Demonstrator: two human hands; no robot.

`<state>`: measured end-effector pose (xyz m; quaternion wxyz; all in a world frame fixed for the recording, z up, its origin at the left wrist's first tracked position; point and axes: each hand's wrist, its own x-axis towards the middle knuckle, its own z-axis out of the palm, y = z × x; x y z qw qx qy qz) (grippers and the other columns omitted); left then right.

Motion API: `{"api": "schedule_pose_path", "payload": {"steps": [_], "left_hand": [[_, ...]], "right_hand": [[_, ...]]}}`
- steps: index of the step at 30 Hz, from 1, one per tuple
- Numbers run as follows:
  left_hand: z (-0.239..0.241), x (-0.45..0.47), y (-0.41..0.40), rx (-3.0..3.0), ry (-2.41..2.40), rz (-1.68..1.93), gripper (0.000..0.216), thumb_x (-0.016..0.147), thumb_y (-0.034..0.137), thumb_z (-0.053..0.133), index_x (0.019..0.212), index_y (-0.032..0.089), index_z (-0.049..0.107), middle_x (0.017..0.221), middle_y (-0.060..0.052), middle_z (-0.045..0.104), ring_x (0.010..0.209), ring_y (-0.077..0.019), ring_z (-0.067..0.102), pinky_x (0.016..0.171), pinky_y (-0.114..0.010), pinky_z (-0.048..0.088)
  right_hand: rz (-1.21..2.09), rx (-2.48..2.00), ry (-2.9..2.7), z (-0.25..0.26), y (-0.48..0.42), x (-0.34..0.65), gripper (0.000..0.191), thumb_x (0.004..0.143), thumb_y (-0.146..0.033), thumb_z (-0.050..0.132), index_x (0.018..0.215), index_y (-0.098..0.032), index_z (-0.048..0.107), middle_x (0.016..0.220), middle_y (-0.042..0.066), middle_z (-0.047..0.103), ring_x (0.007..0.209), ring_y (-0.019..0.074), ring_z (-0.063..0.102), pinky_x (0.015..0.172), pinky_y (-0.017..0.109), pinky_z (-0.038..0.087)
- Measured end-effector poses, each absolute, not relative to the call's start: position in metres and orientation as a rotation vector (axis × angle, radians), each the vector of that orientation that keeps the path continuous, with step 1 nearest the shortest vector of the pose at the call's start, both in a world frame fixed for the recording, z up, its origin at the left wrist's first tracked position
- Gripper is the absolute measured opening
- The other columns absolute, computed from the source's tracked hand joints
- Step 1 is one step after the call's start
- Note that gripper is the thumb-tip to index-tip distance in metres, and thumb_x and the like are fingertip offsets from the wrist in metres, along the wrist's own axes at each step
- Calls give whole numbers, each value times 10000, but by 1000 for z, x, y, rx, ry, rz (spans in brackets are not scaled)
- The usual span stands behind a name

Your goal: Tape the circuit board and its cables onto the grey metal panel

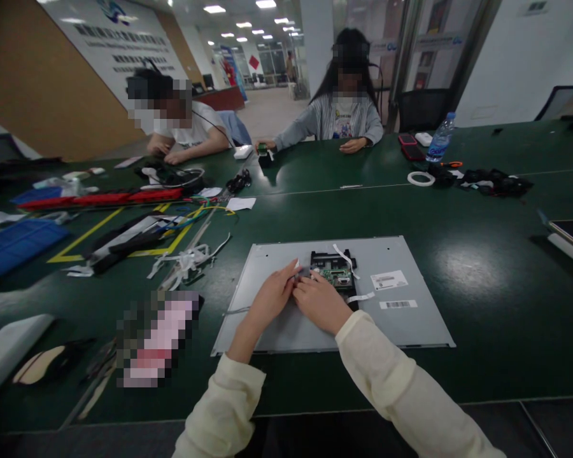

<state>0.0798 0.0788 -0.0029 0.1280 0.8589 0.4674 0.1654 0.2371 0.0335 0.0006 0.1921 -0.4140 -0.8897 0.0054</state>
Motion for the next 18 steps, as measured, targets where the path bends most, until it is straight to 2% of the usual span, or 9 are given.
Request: {"api": "schedule_pose_path", "payload": {"steps": [3,5,7,12,18], "left_hand": [[-1,78,76,2515,1384,404,489,921,114,321,1402,182,378,1389,-97,509,1267,-187,489,1046,-383,384],[0,77,74,2516,1394,358,507,920,118,323,1421,192,350,1404,-86,495,1321,-183,428,1075,-396,349],[0,77,72,2525,1398,316,526,915,114,323,1433,204,330,1422,-78,475,1352,-179,385,1093,-409,323],[-6,78,71,2537,1435,274,550,916,113,306,1458,198,280,1459,-94,422,1385,-186,328,1109,-432,285],[-10,78,74,2567,1445,283,541,920,129,302,1457,189,279,1473,-91,401,1395,-182,306,1117,-433,267]], "right_hand": [[-36,-1287,-2459,-3,12,221,419,928,-286,473,1254,-37,557,1274,205,573,1271,275,455,1133,508,210],[-32,-1377,-2421,-5,-2,211,694,875,-489,526,1324,37,475,1367,272,460,1331,332,368,1145,522,163],[-6,-1438,-2413,-5,-11,204,874,805,-613,552,1340,69,445,1402,299,396,1355,357,323,1154,513,139],[52,-1508,-2432,0,-16,199,918,769,-620,590,1349,75,436,1414,301,371,1361,365,312,1150,504,147],[129,-1558,-2390,-1,-22,198,865,809,-558,577,1381,65,397,1443,288,335,1375,356,285,1137,489,200]]}}
